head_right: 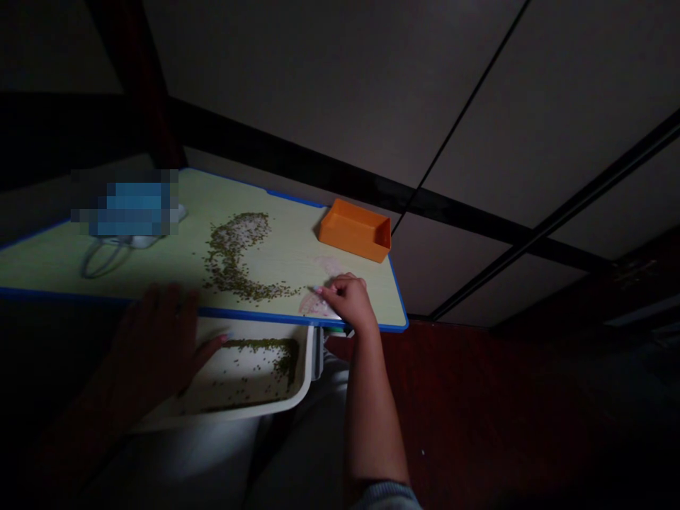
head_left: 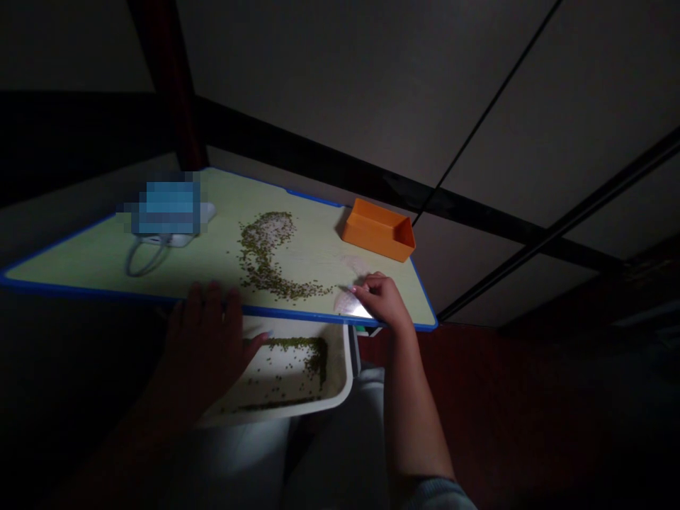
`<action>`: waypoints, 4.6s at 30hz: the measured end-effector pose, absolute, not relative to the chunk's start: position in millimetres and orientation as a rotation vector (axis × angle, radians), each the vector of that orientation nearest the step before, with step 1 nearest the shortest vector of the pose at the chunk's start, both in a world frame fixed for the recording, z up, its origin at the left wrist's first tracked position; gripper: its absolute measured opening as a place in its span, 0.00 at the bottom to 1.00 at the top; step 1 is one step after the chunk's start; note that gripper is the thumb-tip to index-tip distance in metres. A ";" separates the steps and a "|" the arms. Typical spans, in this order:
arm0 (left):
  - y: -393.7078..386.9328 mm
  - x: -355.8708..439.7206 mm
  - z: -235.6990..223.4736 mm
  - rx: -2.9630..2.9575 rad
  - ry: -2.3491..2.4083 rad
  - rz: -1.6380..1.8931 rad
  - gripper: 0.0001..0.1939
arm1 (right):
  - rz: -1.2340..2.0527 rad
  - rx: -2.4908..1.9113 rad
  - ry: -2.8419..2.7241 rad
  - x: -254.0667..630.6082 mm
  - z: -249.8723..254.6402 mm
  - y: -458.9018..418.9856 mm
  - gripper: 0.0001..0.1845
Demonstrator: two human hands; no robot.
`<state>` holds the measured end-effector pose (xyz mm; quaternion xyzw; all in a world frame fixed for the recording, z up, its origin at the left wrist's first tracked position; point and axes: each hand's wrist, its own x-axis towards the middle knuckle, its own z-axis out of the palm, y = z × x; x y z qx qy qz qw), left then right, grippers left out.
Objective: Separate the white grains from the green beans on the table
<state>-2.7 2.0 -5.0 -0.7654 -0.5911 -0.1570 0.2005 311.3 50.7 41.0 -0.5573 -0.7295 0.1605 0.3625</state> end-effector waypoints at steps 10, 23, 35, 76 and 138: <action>0.6 5.8 -1.5 -2.097 -1.708 -0.493 0.38 | 0.496 -1.358 -1.930 310.0 47.7 48.6 0.25; 0.0 7.7 8.9 -2.128 -1.741 -0.417 0.38 | 0.342 -1.450 -1.807 305.3 45.2 50.3 0.24; -0.1 4.7 2.3 -2.117 -1.703 -0.474 0.36 | 0.107 -1.660 -1.795 291.5 44.8 54.3 0.23; -1.4 2.0 1.5 -2.133 -1.704 -0.413 0.37 | 0.325 -1.496 -1.810 299.3 46.2 65.4 0.24; 0.5 2.5 0.2 -2.143 -1.675 -0.527 0.38 | 0.404 -1.331 -1.961 298.5 50.5 56.3 0.25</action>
